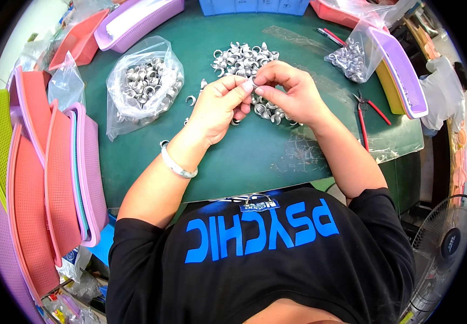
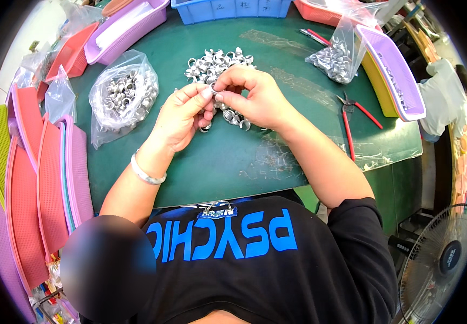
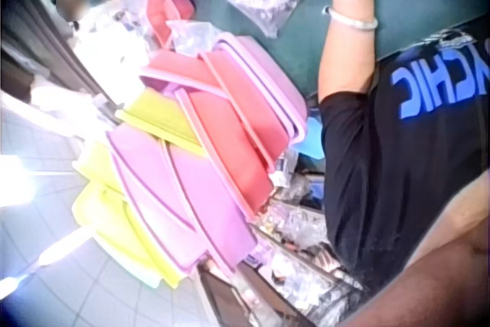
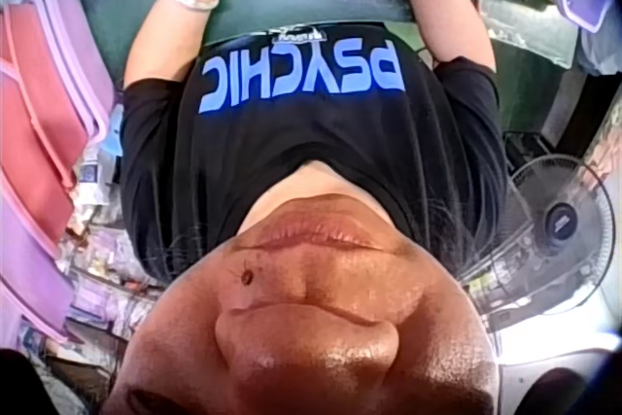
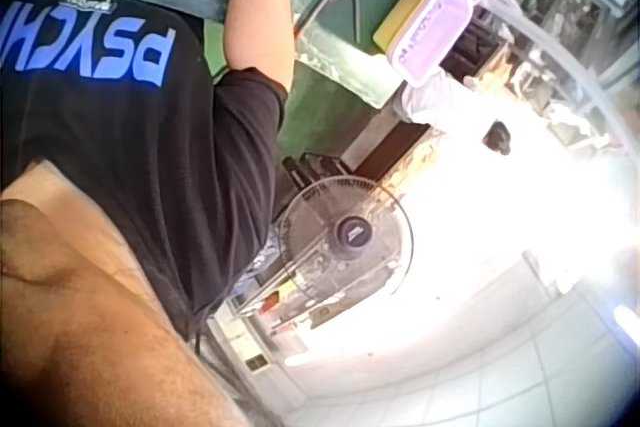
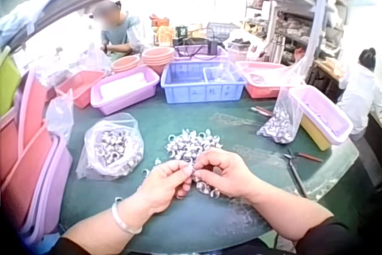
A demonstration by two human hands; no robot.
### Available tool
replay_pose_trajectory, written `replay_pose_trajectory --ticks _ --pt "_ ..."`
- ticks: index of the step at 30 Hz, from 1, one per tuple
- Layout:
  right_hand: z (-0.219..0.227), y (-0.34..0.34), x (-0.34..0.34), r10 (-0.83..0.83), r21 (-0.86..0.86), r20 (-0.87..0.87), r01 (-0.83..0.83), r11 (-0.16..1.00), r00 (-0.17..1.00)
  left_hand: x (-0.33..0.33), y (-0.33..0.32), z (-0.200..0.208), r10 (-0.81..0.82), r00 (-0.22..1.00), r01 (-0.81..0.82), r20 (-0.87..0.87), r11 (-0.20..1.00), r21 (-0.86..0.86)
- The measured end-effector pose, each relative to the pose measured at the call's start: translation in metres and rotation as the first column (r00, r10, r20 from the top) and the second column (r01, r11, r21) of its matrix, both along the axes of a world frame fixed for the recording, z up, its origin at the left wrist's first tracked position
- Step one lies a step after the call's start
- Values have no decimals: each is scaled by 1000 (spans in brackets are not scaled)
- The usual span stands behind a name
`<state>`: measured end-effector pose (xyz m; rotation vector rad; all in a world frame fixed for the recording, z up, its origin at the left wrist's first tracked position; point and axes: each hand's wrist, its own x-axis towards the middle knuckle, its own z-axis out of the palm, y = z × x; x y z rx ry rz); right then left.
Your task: The person sits at a green workbench and assembles small silver metal parts by hand, picking up components from a pile and fitting them together. They occasionally use red-handled pliers to adjust the parts and place the finished items into a plastic bag.
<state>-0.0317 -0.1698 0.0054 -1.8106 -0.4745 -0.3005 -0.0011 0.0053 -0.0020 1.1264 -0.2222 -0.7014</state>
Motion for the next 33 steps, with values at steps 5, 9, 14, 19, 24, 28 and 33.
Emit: replay_pose_trajectory --ticks 5,9,14,19,24,28,33 --pt "4 7 -4 -10 104 1 10 995 1000 1 2 1 -47 999 44 -28 996 -77" --pt "4 4 -4 -22 -5 80 22 1000 997 2 3 -1 -97 995 95 -8 990 -107" --pt "7 3 -4 2 -113 197 20 993 980 3 5 -2 -135 991 132 -10 981 -139" --pt "8 3 -5 -28 -118 188 51 992 982 2 3 -1 -123 990 110 -63 978 -178" --pt "12 3 -5 -67 -166 246 110 980 967 3 1 0 -126 983 84 -135 956 -280" --pt "8 5 -5 -51 -196 307 116 974 950 1 -2 5 -154 960 58 -233 927 -371" --pt "8 3 -5 -82 -65 172 94 993 982 1 1 6 -171 960 73 -223 918 -390"
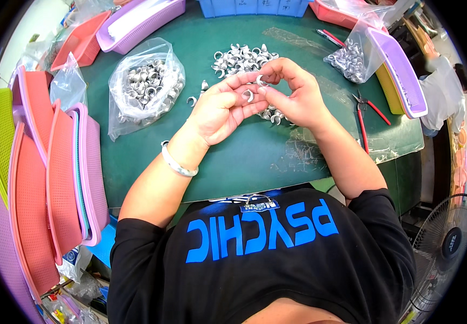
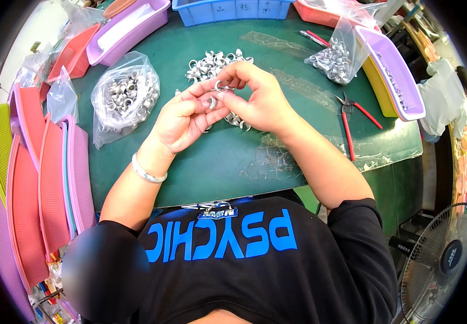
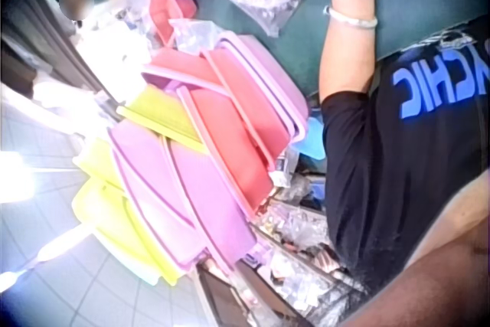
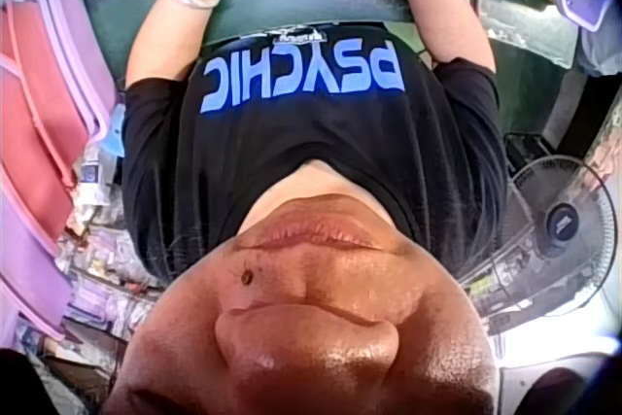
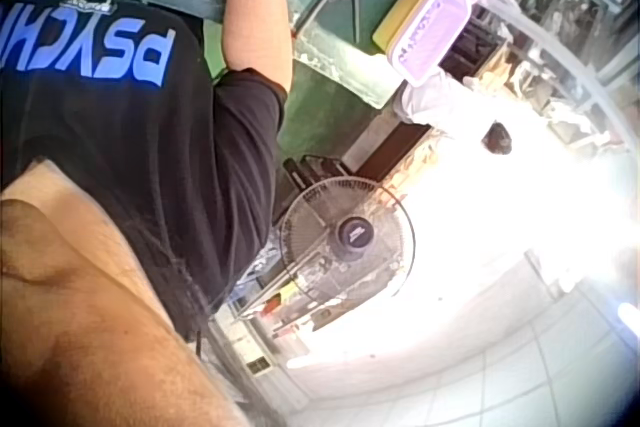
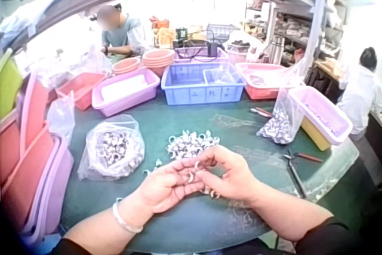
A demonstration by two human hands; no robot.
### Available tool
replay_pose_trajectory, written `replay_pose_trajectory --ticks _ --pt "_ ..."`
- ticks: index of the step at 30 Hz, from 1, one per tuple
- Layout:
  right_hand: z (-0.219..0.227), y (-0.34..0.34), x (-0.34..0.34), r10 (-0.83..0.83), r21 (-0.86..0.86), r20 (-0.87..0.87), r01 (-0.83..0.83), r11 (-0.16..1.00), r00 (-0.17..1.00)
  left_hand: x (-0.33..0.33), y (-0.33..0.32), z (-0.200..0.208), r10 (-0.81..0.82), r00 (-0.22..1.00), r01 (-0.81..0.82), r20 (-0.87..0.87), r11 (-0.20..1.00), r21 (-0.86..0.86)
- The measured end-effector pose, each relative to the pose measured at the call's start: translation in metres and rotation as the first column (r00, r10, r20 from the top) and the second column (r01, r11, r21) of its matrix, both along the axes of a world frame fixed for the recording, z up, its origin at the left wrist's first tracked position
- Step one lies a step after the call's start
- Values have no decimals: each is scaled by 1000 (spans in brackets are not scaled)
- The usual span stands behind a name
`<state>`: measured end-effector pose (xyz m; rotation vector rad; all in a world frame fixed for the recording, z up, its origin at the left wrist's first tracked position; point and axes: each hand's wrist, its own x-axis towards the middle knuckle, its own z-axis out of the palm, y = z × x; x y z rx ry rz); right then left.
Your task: The person sits at a green workbench and assembles small silver metal parts by hand, picking up components from a pile and fitting them together. They occasionally use red-handled pliers to adjust the parts and place the finished items into a plastic bag.
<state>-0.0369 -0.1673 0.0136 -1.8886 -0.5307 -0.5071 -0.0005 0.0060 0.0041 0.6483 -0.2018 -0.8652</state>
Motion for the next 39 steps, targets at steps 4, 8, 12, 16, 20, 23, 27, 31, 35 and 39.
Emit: replay_pose_trajectory --ticks 4,8,12,16,20,23,27,31,35,39 --pt "1 1 -2 46 111 -113 -33 993 993 1 0 1 -2 999 2 32 1000 7" --pt "0 0 -1 65 -8 -22 -65 998 998 2 1 1 -25 996 28 86 999 -36" --pt "2 3 -3 88 -77 42 -85 993 995 -1 1 3 -33 990 38 135 999 -34" --pt "6 9 -11 138 -47 -37 -140 989 990 -6 -3 4 -10 992 13 123 1000 -19" --pt "5 12 -7 122 -32 -8 -122 992 992 -9 -2 4 -32 993 36 112 999 -31" --pt "12 11 -12 116 73 -43 -112 991 992 -11 -4 9 -60 992 62 108 998 -18" --pt "50 -33 1 -123 -189 227 167 968 966 -6 0 6 -67 985 69 159 998 -8" --pt "104 -118 20 -469 -140 271 516 845 841 -6 1 4 16 957 -66 290 984 164" --pt "118 -214 33 -670 -412 186 676 611 718 1 3 9 61 905 -188 421 945 267" --pt "107 -239 44 -703 -587 29 581 564 711 9 21 25 185 793 -396 581 881 260"
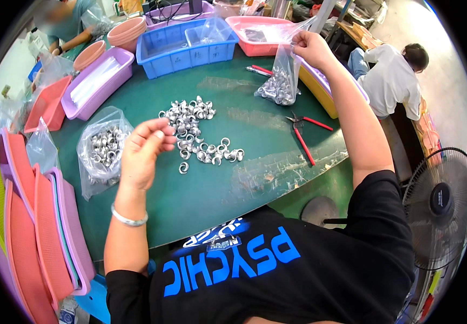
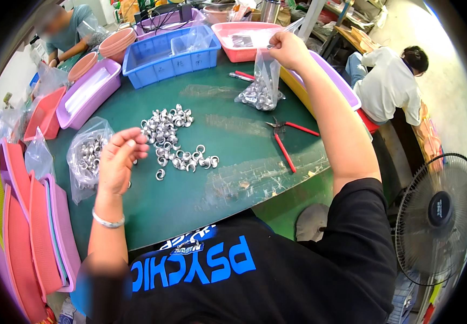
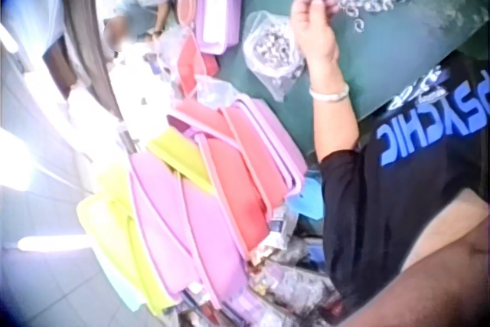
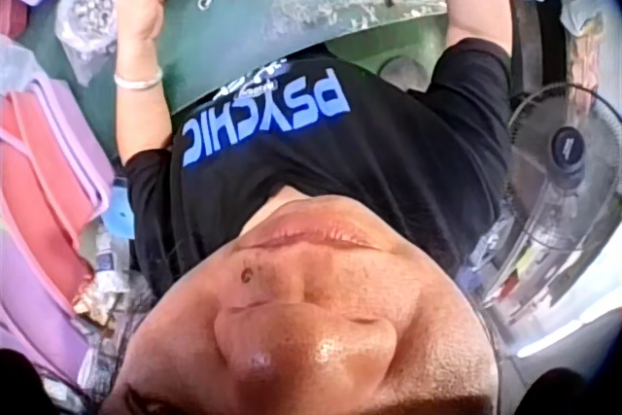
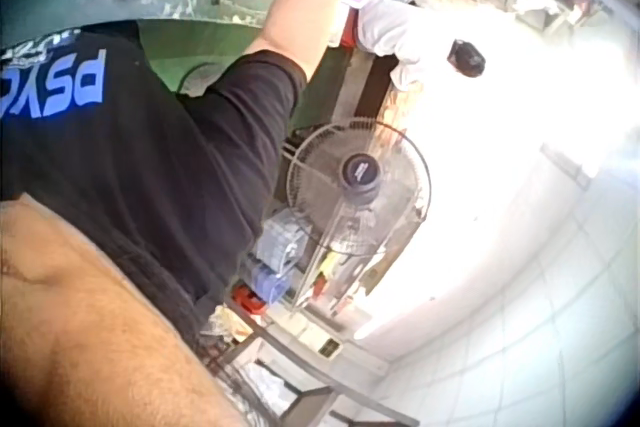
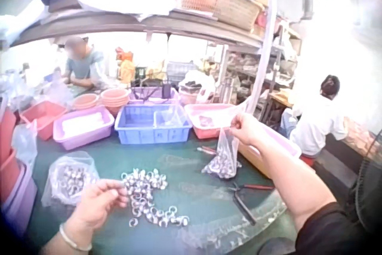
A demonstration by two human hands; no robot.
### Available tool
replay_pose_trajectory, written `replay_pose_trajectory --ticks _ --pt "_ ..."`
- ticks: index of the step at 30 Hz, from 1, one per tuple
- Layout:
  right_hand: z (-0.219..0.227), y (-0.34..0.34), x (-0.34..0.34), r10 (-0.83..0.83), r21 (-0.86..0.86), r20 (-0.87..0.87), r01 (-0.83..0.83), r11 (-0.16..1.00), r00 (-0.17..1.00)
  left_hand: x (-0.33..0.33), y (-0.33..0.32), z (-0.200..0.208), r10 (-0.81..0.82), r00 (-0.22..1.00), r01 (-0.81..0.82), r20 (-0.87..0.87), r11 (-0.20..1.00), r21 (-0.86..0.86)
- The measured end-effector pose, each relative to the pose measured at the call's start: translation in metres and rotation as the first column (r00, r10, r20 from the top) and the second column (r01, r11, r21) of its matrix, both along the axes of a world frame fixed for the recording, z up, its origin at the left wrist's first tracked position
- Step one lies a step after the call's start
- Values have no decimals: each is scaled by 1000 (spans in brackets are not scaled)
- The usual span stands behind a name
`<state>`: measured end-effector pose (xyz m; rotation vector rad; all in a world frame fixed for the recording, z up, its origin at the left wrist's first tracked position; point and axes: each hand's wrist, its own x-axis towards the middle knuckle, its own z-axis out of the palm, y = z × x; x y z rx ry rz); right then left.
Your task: The person sits at a green workbench and assembles small silver metal parts by hand, picking up components from a pile and fitting them together. They occasionally use red-handled pliers to adjust the parts and place the finished items into a plastic bag.
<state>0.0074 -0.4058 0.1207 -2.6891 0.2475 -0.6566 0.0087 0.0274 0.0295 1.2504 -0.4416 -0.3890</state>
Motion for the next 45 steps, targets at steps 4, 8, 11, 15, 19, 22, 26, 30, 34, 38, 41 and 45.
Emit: replay_pose_trajectory --ticks 4,8,11,15,19,22,26,30,34,38,41,45 --pt "8 8 7 40 -205 -15 -43 978 999 1 47 9 208 955 -241 211 960 143" --pt "13 6 -23 153 -195 101 -131 972 983 -16 100 8 372 838 -509 400 797 324" --pt "2 44 -37 253 -60 175 -246 967 952 -34 138 -20 372 784 -598 498 668 443" --pt "-20 106 -53 406 -100 215 -393 914 888 -64 128 -19 85 824 -535 560 443 720" --pt "-51 162 -66 563 -2 166 -571 821 810 -69 116 -43 -1 673 -714 740 260 650" --pt "-68 187 -81 627 28 141 -636 771 766 -66 104 -45 113 747 -635 655 411 654" --pt "-87 217 -98 724 251 127 -728 638 678 -73 86 -50 275 817 -517 508 739 432" --pt "-95 245 -117 768 581 113 -669 463 630 -90 50 -34 211 918 -283 335 941 183" --pt "-99 258 -129 696 747 189 -561 356 693 -99 19 -25 134 947 -159 291 985 63" --pt "-97 256 -138 649 788 244 -538 301 720 -104 -2 -22 73 976 -77 204 997 11" --pt "-96 252 -142 626 774 280 -557 301 728 -105 -13 -22 63 983 -59 175 998 -27" --pt "-100 249 -142 594 790 317 -552 265 739 -106 -21 -24 63 980 -60 188 998 -21"
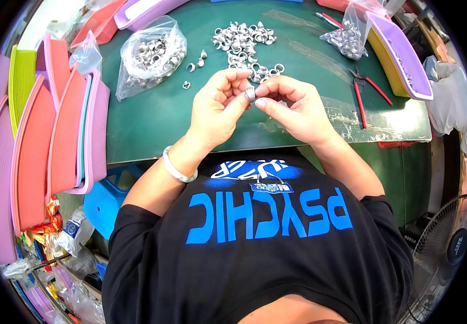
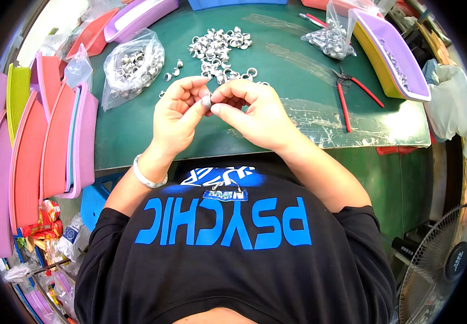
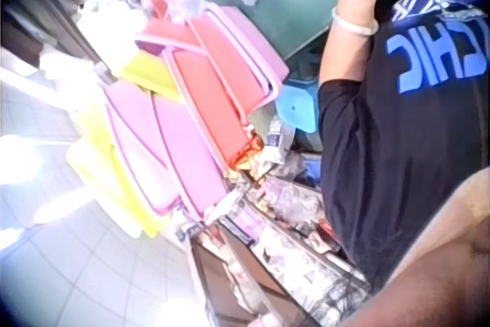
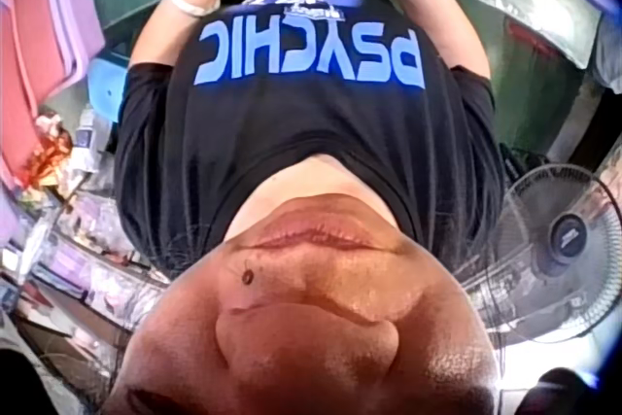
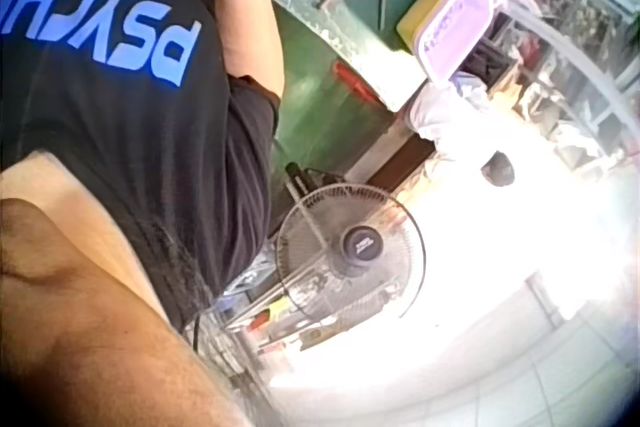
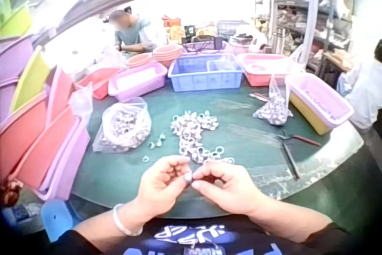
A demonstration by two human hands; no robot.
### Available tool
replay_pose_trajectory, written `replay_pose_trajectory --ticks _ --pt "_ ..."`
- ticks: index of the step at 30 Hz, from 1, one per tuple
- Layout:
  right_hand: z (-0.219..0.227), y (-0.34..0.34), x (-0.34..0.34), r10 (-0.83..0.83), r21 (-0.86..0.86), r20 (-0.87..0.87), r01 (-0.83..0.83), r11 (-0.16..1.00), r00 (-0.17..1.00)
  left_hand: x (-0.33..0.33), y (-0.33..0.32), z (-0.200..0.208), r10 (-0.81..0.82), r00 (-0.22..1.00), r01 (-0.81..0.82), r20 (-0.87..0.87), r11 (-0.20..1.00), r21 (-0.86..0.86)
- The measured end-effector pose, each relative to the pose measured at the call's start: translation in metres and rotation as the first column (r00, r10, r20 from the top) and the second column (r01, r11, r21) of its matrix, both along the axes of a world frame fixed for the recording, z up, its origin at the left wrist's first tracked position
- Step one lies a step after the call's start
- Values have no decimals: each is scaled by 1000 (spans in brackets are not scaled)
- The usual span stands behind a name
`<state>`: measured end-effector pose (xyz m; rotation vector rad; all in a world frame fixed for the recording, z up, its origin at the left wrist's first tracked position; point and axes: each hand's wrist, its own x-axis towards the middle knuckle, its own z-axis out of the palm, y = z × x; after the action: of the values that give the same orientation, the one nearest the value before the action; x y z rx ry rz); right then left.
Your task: The person sits at a green workbench and assembles small silver metal parts by hand, picking up components from a pile and fitting them together. They occasionally use red-handled pliers to adjust the parts and place the finished items into a plastic bag.
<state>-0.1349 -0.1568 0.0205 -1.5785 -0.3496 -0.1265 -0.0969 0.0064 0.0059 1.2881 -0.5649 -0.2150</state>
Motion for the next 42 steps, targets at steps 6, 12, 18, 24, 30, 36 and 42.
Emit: replay_pose_trajectory --ticks 6,12,18,24,30,36,42 --pt "-1 -2 1 -23 -23 10 23 999 1000 0 -5 -2 23 999 -23 31 1000 -15" --pt "-7 -4 5 -44 9 15 44 999 999 4 -7 -7 46 987 -54 157 997 47" --pt "-8 -5 6 -58 29 -22 58 998 998 7 -8 -9 59 971 -78 232 994 75" --pt "-6 -5 7 -52 17 -65 53 998 997 9 -8 -8 126 848 -252 516 950 182" --pt "-2 -5 6 -63 -8 -107 63 998 992 8 -9 2 155 686 -425 711 879 218" --pt "-8 -1 4 -101 17 -69 102 995 993 10 -11 4 181 513 -501 839 857 122" --pt "-9 2 0 -127 -7 67 128 992 990 13 -9 7 166 391 -472 905 880 43"
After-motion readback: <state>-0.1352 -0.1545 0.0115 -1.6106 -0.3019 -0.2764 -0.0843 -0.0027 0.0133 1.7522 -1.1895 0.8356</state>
